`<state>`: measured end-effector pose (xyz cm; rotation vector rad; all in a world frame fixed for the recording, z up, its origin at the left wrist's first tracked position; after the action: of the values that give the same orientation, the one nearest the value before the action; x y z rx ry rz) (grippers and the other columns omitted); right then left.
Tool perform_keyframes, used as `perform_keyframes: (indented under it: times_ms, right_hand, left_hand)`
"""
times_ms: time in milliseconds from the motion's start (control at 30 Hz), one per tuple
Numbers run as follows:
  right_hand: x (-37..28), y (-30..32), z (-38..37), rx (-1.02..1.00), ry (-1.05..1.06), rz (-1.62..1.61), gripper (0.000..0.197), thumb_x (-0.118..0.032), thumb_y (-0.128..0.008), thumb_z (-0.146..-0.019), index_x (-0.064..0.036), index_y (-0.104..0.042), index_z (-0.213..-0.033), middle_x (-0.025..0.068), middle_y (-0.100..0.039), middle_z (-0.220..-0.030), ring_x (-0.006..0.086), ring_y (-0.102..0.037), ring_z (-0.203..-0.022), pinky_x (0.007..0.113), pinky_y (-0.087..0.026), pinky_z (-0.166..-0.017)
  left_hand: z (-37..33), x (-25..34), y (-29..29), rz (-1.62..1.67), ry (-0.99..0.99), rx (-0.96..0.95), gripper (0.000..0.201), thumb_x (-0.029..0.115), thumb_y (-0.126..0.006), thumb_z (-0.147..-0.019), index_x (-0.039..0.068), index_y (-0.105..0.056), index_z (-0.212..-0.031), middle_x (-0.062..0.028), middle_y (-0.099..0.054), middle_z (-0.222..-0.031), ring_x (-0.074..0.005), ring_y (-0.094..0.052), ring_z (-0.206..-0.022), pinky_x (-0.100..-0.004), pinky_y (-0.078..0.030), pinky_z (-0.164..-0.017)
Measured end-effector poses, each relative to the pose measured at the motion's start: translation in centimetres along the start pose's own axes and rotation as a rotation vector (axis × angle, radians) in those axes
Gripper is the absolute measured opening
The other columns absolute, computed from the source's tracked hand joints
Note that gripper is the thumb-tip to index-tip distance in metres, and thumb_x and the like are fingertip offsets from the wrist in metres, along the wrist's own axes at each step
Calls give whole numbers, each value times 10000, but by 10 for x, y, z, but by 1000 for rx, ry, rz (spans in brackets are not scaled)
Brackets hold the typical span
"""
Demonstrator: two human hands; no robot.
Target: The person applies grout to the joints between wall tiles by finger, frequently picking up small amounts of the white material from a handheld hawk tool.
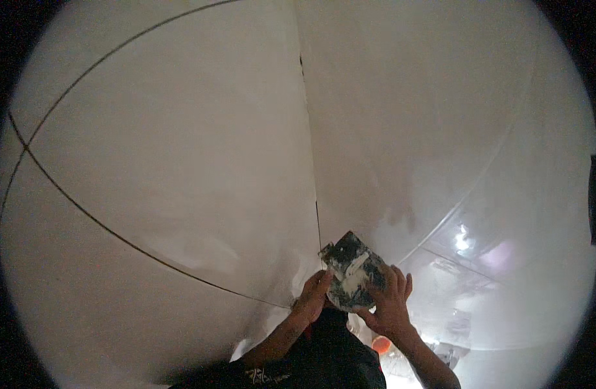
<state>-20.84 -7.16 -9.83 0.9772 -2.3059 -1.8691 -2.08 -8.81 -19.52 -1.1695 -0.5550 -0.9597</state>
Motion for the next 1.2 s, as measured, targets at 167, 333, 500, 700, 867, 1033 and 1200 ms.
perform_keyframes:
  times_ms: [167,333,500,700,867,1033,1200]
  right_hand:
    - [17,3,-28,-80,55,-84,696,-680,-618,-767,-63,-660,-1085,246,-339,-1376,474,-255,-1315,689,-80,-1056]
    - [-54,96,-95,191,108,-300,573,-327,-753,-753,-60,-546,-1214,199,-461,-1239,376,-421,-1222,516,-331,-1017]
    - [-106,209,-218,368,157,-522,630,-112,-662,-748,-21,-435,-1328,151,-638,-887,326,-647,-769,432,-513,-750]
    - [-136,238,-288,564,232,-137,715,-42,-606,-738,-59,-375,-1414,159,-653,-737,305,-637,-613,401,-515,-633]
    - [-135,214,-309,553,156,32,810,-63,-613,-721,-108,-287,-1461,196,-658,-729,409,-633,-665,476,-522,-681]
    - [-130,168,-283,109,-87,102,869,-64,-609,-720,-125,-208,-1489,199,-649,-690,429,-634,-673,501,-529,-695]
    - [-149,243,-305,445,154,-65,809,-67,-609,-716,-81,-290,-1459,192,-644,-661,404,-643,-658,482,-534,-669]
  left_hand:
    - [-19,-9,-4,89,40,80,428,378,-534,-975,-6,-525,-1166,-101,-617,-1081,-201,-628,-955,-366,-569,-787]
    - [18,20,21,3,-7,91,397,371,-530,-978,19,-528,-1161,-98,-622,-1081,-194,-622,-979,-360,-549,-819]
    - [4,-15,45,-39,61,116,377,376,-523,-984,15,-572,-1083,-95,-636,-1007,-151,-592,-945,-328,-464,-866]
    - [-2,-2,17,25,-23,31,403,422,-508,-979,35,-586,-1061,-84,-630,-979,-135,-573,-887,-308,-462,-814]
    - [-21,-28,37,-62,38,83,473,488,-517,-954,43,-589,-1098,-46,-640,-905,-97,-556,-785,-280,-452,-719]
    - [-14,-24,52,-276,29,146,505,512,-502,-951,43,-594,-1114,-14,-642,-851,-74,-530,-711,-261,-434,-680]
    - [-21,-24,58,-272,-66,115,531,512,-490,-956,13,-593,-1108,-54,-649,-929,-113,-549,-739,-265,-448,-694]
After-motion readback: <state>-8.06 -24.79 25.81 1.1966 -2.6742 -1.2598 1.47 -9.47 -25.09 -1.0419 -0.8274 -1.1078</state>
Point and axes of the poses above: each hand's wrist, its own z-axis away from the middle knuckle, its own y-axis out of the back of the hand, x = y × z, the point moved 4 cm from there along -z, towards the middle knuckle
